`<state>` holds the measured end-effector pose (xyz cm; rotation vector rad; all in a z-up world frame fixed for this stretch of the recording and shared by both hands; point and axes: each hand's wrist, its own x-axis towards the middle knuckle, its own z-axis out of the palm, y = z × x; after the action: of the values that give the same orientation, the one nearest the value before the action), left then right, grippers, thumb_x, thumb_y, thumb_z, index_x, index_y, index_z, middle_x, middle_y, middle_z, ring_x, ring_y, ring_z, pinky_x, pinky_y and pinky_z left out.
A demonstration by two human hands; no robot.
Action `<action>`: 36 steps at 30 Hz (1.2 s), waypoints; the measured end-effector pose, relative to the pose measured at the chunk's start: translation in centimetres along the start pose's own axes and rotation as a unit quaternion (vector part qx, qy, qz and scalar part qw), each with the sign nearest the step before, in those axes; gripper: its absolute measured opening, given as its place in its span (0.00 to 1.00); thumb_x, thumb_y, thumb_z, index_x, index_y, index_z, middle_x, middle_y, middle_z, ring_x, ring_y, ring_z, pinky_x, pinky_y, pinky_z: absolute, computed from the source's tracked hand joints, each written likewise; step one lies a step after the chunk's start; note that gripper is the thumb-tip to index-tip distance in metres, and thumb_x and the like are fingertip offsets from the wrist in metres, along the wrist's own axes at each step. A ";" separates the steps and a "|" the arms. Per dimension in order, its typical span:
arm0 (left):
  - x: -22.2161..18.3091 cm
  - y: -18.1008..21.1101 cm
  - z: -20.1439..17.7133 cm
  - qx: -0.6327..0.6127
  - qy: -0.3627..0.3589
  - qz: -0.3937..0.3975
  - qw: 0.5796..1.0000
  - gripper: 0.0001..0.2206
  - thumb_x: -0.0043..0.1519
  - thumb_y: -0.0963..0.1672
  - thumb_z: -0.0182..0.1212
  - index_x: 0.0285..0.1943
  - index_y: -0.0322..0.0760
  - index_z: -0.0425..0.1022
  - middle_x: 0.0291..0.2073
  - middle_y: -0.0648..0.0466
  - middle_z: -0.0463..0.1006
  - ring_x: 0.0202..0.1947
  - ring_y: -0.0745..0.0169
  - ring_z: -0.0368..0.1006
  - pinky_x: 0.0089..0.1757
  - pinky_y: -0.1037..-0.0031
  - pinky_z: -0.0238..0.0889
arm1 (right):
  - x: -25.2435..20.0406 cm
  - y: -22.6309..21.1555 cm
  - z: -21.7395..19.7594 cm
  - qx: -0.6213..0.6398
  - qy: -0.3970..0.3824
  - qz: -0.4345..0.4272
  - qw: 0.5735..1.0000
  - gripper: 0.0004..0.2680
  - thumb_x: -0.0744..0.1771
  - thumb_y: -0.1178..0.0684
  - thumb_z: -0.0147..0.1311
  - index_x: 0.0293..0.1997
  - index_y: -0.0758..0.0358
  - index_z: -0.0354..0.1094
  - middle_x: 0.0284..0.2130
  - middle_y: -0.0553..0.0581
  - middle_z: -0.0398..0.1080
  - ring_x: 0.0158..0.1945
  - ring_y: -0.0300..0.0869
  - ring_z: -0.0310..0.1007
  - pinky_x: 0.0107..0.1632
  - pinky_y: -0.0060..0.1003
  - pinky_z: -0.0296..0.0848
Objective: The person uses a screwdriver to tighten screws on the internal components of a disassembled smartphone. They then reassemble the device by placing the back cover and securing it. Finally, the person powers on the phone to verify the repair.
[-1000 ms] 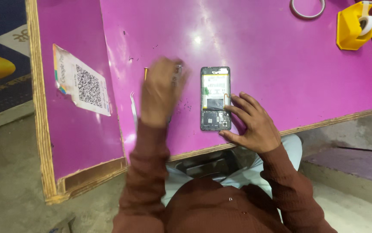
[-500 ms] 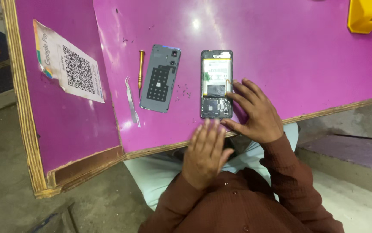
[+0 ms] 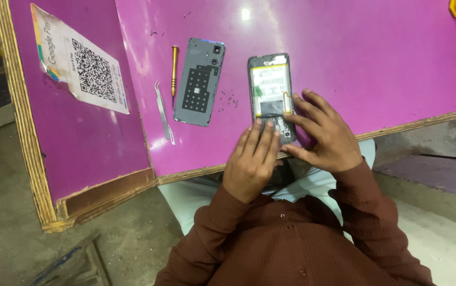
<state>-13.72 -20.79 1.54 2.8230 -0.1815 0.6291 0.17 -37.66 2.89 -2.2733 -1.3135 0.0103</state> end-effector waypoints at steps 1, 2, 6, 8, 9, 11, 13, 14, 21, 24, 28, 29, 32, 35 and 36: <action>-0.1 0.0 0.1 -0.015 0.010 0.008 1.000 0.19 0.64 0.43 0.62 0.63 0.26 0.74 0.63 0.39 0.74 0.66 0.40 0.69 0.63 0.55 0.64 | -0.2 0.2 -0.1 0.005 -0.003 -0.007 1.000 0.22 0.59 0.39 0.67 0.55 0.58 0.73 0.65 0.62 0.65 0.73 0.57 0.56 0.68 0.55 0.64; -0.3 -0.1 0.1 -0.030 0.021 0.017 0.999 0.17 0.64 0.42 0.61 0.61 0.26 0.76 0.61 0.39 0.75 0.65 0.41 0.70 0.62 0.55 0.65 | -0.4 0.3 -0.1 0.010 -0.005 -0.014 1.000 0.23 0.59 0.38 0.68 0.54 0.57 0.73 0.65 0.62 0.64 0.73 0.57 0.56 0.69 0.55 0.64; -0.7 -0.4 0.1 -0.043 0.031 0.038 0.998 0.14 0.63 0.40 0.62 0.57 0.29 0.79 0.58 0.42 0.78 0.62 0.43 0.73 0.60 0.55 0.68 | -1.5 0.5 -0.1 0.033 -0.017 -0.030 0.999 0.23 0.56 0.36 0.69 0.52 0.53 0.74 0.67 0.64 0.60 0.73 0.58 0.54 0.68 0.56 0.63; -0.6 -0.5 0.3 -0.053 0.043 0.046 0.997 0.13 0.64 0.41 0.62 0.57 0.30 0.79 0.58 0.42 0.77 0.62 0.42 0.72 0.60 0.55 0.68 | -1.7 0.6 0.3 0.021 -0.020 -0.027 0.999 0.23 0.56 0.37 0.69 0.52 0.52 0.74 0.68 0.63 0.59 0.73 0.57 0.55 0.68 0.56 0.63; -0.6 -0.5 0.3 -0.057 0.050 0.050 0.996 0.13 0.65 0.42 0.63 0.56 0.30 0.79 0.58 0.42 0.77 0.62 0.42 0.72 0.60 0.54 0.68 | -1.7 0.7 0.5 0.015 -0.021 -0.026 0.999 0.23 0.56 0.38 0.69 0.53 0.51 0.74 0.68 0.63 0.59 0.73 0.57 0.55 0.68 0.55 0.64; -0.5 -0.3 0.2 -0.074 0.044 0.034 0.996 0.14 0.65 0.43 0.64 0.56 0.30 0.78 0.58 0.43 0.78 0.63 0.43 0.72 0.60 0.55 0.68 | -1.8 0.8 0.6 0.023 -0.020 -0.024 0.999 0.21 0.56 0.39 0.70 0.51 0.49 0.74 0.68 0.63 0.59 0.73 0.57 0.55 0.68 0.55 0.64; -0.4 -0.2 0.1 -0.087 0.039 0.021 0.995 0.15 0.64 0.44 0.66 0.56 0.29 0.78 0.58 0.43 0.78 0.63 0.44 0.72 0.60 0.55 0.68 | -1.9 0.7 0.6 0.034 -0.018 -0.022 0.999 0.20 0.56 0.41 0.70 0.50 0.49 0.74 0.68 0.63 0.58 0.73 0.57 0.55 0.69 0.56 0.63; -0.4 -0.2 0.0 -0.091 0.037 0.015 0.995 0.16 0.63 0.44 0.67 0.56 0.29 0.78 0.58 0.43 0.78 0.63 0.44 0.71 0.60 0.56 0.68 | -1.9 0.6 0.7 0.042 -0.016 -0.020 0.999 0.20 0.56 0.41 0.70 0.49 0.49 0.73 0.69 0.63 0.58 0.73 0.58 0.54 0.69 0.56 0.62; -0.1 0.0 -1.0 -0.158 0.027 -0.030 0.987 0.24 0.56 0.43 0.73 0.60 0.26 0.75 0.60 0.41 0.74 0.66 0.43 0.69 0.62 0.62 0.67 | -2.0 -1.0 -0.1 0.223 0.012 0.050 0.974 0.24 0.61 0.53 0.65 0.64 0.60 0.65 0.72 0.64 0.54 0.76 0.59 0.49 0.73 0.56 0.54; 0.3 -0.1 -1.0 -0.181 0.004 -0.057 0.982 0.28 0.52 0.43 0.73 0.61 0.24 0.74 0.62 0.38 0.72 0.67 0.40 0.67 0.62 0.60 0.66 | -2.0 -1.1 -0.2 0.267 0.019 0.062 0.962 0.23 0.62 0.56 0.63 0.65 0.59 0.64 0.73 0.64 0.55 0.78 0.58 0.49 0.75 0.55 0.52; 0.7 -0.3 -1.4 -0.207 -0.002 -0.075 0.975 0.31 0.51 0.45 0.76 0.61 0.23 0.72 0.64 0.37 0.71 0.67 0.38 0.66 0.62 0.58 0.64 | -2.3 -1.5 -0.3 0.360 0.034 0.106 0.926 0.22 0.64 0.60 0.61 0.66 0.64 0.62 0.74 0.64 0.53 0.78 0.56 0.51 0.75 0.52 0.56; 0.8 -0.2 -1.3 -0.205 0.003 -0.075 0.976 0.31 0.51 0.45 0.76 0.61 0.23 0.72 0.64 0.37 0.71 0.68 0.39 0.66 0.62 0.59 0.64 | -2.5 -1.9 -0.2 0.431 0.044 0.113 0.894 0.21 0.65 0.61 0.60 0.67 0.65 0.61 0.75 0.65 0.50 0.78 0.55 0.51 0.75 0.51 0.57; 1.0 -0.2 -1.0 -0.200 0.014 -0.080 0.976 0.31 0.51 0.46 0.77 0.62 0.23 0.72 0.64 0.37 0.71 0.67 0.38 0.65 0.62 0.58 0.64 | -2.0 -2.1 0.0 0.513 0.053 0.113 0.849 0.20 0.66 0.65 0.57 0.66 0.70 0.60 0.76 0.66 0.47 0.77 0.54 0.52 0.74 0.48 0.61; 0.8 0.0 -0.9 -0.196 0.015 -0.081 0.977 0.31 0.51 0.46 0.77 0.61 0.23 0.72 0.63 0.38 0.71 0.67 0.39 0.66 0.61 0.58 0.64 | -1.6 -1.9 -0.3 0.493 0.051 0.122 0.860 0.19 0.66 0.67 0.55 0.65 0.71 0.62 0.76 0.66 0.46 0.77 0.54 0.53 0.72 0.47 0.65; 0.8 0.0 -0.9 -0.193 0.015 -0.079 0.978 0.31 0.51 0.46 0.77 0.61 0.23 0.72 0.63 0.38 0.71 0.67 0.39 0.66 0.61 0.59 0.64 | -1.4 -1.9 -0.4 0.479 0.050 0.127 0.867 0.18 0.66 0.67 0.55 0.64 0.71 0.63 0.76 0.65 0.45 0.76 0.54 0.53 0.72 0.48 0.66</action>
<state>-13.40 -20.56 2.68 2.4236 -0.0639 0.5345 -1.97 -38.21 3.69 -1.5136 -0.6796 0.5132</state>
